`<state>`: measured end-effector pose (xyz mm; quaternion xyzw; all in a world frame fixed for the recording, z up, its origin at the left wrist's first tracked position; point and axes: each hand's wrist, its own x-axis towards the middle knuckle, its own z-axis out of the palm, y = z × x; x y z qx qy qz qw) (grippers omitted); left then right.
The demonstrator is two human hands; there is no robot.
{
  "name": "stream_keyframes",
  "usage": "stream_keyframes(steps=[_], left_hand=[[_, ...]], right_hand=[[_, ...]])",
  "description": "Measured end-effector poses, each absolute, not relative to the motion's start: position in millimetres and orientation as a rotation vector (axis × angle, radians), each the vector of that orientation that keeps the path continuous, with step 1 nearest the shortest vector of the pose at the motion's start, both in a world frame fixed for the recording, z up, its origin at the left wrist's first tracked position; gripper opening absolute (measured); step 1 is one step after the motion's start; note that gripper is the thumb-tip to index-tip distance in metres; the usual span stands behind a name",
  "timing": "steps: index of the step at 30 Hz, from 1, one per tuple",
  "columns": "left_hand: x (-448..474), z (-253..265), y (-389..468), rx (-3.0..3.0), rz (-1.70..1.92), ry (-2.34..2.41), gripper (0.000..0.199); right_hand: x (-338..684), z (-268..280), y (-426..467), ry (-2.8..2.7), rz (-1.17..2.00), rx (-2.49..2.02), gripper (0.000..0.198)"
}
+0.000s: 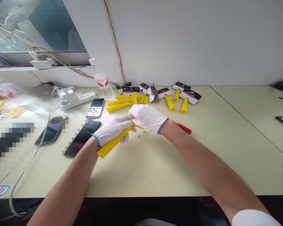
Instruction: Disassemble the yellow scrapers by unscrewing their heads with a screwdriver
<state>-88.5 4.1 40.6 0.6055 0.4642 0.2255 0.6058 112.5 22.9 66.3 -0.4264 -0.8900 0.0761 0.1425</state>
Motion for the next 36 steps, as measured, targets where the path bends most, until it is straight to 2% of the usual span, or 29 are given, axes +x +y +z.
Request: stream_keyframes(steps=[4, 7, 15, 22, 30, 32, 36], left_hand=[[-82.7, 34.1, 6.5, 1.421, 0.596, 1.169, 0.028], [-77.8, 31.7, 6.1, 1.459, 0.629, 1.206, 0.025], [-74.8, 29.1, 4.1, 1.658, 0.656, 1.296, 0.017], [-75.9, 35.1, 3.6, 1.563, 0.641, 1.259, 0.020], [-96.8, 39.4, 8.6, 1.362, 0.565, 1.142, 0.027], [-102.0, 37.9, 12.6, 1.352, 0.602, 1.164, 0.027], [-101.4, 40.0, 15.1, 1.279, 0.777, 1.059, 0.029]], right_hand=[[111.2, 62.8, 18.5, -2.207, 0.488, -1.445, 0.014], [107.5, 60.5, 16.7, -2.107, 0.623, -1.619, 0.029], [103.0, 57.5, 16.8, -2.020, 0.764, -1.689, 0.031], [105.1, 54.4, 20.6, -2.110, 0.517, -1.510, 0.004], [113.8, 68.6, 18.9, -2.583, -0.065, -1.217, 0.018], [121.6, 79.4, 16.4, -2.523, -0.052, -1.237, 0.018], [138.4, 77.5, 15.6, -2.358, 0.307, -1.499, 0.009]])
